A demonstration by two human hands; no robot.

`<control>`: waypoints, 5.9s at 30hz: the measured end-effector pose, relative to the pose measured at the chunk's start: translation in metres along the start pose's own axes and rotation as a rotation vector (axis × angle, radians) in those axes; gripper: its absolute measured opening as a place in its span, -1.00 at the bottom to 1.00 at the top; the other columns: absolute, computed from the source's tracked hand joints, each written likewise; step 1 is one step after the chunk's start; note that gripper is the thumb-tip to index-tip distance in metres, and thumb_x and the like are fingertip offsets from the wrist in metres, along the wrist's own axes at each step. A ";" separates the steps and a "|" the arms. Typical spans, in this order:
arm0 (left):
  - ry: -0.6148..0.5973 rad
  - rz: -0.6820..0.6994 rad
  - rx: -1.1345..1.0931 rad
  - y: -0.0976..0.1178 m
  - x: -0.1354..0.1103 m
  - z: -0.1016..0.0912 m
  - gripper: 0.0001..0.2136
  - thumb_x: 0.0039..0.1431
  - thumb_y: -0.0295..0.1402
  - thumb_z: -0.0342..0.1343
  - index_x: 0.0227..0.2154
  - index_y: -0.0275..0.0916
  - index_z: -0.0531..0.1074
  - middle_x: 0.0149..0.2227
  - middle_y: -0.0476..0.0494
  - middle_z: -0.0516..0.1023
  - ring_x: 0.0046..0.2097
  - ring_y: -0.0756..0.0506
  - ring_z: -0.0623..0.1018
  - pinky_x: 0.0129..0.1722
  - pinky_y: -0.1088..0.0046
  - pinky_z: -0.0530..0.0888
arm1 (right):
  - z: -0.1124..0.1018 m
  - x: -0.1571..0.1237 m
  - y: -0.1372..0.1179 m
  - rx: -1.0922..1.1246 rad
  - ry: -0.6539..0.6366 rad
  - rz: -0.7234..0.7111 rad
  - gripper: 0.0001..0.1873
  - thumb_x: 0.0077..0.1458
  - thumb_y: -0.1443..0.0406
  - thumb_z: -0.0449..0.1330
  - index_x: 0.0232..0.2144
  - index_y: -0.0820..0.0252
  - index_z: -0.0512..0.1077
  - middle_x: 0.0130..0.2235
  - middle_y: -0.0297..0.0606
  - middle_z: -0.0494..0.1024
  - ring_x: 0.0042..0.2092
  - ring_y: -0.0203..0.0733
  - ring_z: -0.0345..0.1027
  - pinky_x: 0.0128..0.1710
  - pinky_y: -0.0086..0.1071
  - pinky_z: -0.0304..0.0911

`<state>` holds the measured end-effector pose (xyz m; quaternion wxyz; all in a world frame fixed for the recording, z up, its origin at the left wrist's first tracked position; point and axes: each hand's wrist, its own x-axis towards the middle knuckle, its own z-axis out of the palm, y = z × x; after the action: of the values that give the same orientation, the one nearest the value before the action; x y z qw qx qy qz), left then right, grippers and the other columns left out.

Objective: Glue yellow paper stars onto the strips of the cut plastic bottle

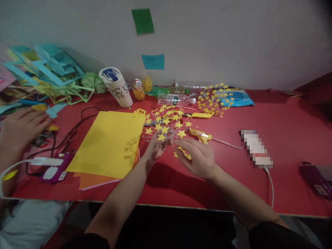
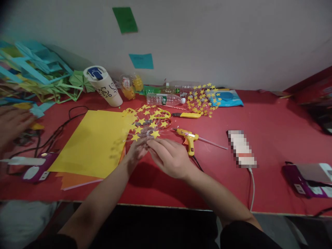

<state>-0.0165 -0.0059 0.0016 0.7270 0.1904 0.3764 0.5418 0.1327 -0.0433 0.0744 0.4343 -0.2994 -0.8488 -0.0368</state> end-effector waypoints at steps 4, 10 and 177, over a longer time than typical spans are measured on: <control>-0.008 0.002 -0.008 0.004 -0.003 0.002 -0.59 -0.46 -0.53 0.29 -0.41 -0.23 0.34 -0.53 0.14 0.45 -0.54 0.12 0.43 -0.53 0.63 0.28 | -0.001 0.002 0.000 -0.025 0.022 -0.031 -0.90 0.11 0.42 0.12 -0.27 0.26 0.37 -0.34 -0.18 0.59 -0.34 -0.27 0.47 -0.34 -0.41 0.42; -0.113 0.032 0.023 0.008 -0.005 0.004 -0.69 -0.34 -0.40 0.34 -0.44 -0.30 0.42 -0.53 0.04 0.47 -0.53 0.10 0.42 -0.51 0.59 0.31 | -0.014 0.006 0.007 0.039 -0.029 -0.118 -0.90 0.03 0.41 0.16 -0.31 0.27 0.39 -0.38 -0.20 0.55 -0.37 -0.27 0.38 -0.39 -0.40 0.34; -0.083 0.027 -0.053 0.006 -0.003 0.004 -0.67 -0.37 -0.44 0.35 -0.45 -0.27 0.38 -0.53 0.03 0.50 -0.50 0.07 0.46 -0.44 0.57 0.38 | -0.014 0.007 0.013 -0.156 -0.110 -0.176 -0.87 0.12 0.30 0.14 -0.29 0.24 0.43 -0.40 -0.26 0.51 -0.37 -0.28 0.29 -0.38 -0.40 0.23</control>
<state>-0.0179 -0.0059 0.0089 0.7395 0.1986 0.3288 0.5528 0.1471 -0.0340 0.0861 0.3574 -0.2582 -0.8889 -0.1241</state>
